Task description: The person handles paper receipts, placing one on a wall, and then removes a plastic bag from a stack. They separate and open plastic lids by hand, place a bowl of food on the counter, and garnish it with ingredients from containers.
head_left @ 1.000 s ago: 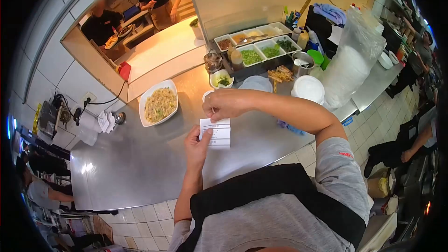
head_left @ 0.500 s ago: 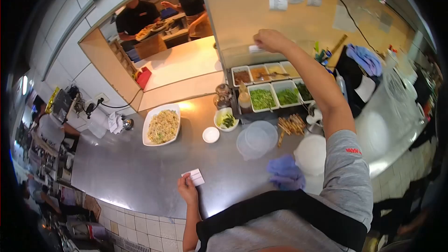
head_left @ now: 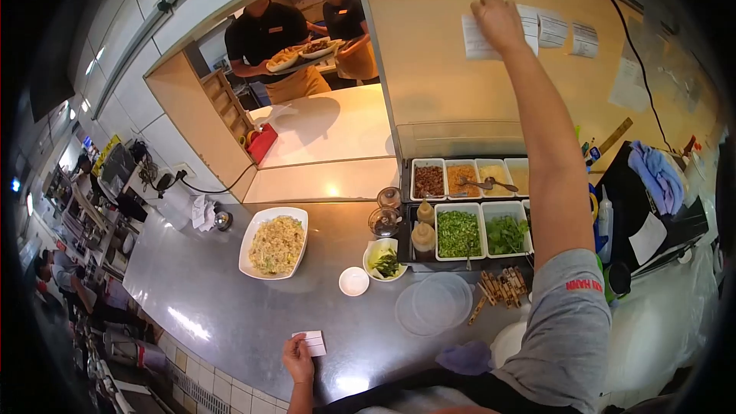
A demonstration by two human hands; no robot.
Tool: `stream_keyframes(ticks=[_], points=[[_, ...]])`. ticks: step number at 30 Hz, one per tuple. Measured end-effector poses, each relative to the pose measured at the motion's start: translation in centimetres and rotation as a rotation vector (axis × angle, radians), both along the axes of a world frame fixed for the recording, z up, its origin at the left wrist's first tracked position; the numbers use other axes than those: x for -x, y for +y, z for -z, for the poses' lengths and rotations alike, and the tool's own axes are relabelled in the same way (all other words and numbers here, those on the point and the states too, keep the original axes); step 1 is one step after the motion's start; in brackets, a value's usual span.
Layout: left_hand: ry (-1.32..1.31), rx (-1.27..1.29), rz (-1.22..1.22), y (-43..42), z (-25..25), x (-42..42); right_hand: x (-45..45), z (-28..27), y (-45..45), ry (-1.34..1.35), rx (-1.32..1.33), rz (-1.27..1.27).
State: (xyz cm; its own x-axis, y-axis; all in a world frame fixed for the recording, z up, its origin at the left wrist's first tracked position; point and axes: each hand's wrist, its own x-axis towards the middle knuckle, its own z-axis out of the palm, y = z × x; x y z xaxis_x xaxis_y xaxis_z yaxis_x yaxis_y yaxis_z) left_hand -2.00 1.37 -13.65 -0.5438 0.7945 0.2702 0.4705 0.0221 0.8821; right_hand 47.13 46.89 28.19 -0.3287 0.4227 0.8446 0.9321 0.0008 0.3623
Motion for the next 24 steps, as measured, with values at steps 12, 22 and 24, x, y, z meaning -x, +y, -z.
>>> stream_keyframes(ticks=[12,22,24], points=[[0.040,0.015,-0.015,0.0,-0.2,0.0,0.0,-1.5,1.5,0.227,-0.018,-0.020],[0.066,0.032,-0.021,0.0,-0.4,-0.1,2.1,0.3,0.8,0.466,-0.016,-0.084],[0.032,0.015,-0.008,-0.1,-0.4,-0.2,3.1,1.0,-0.6,0.429,-0.099,-0.130]])
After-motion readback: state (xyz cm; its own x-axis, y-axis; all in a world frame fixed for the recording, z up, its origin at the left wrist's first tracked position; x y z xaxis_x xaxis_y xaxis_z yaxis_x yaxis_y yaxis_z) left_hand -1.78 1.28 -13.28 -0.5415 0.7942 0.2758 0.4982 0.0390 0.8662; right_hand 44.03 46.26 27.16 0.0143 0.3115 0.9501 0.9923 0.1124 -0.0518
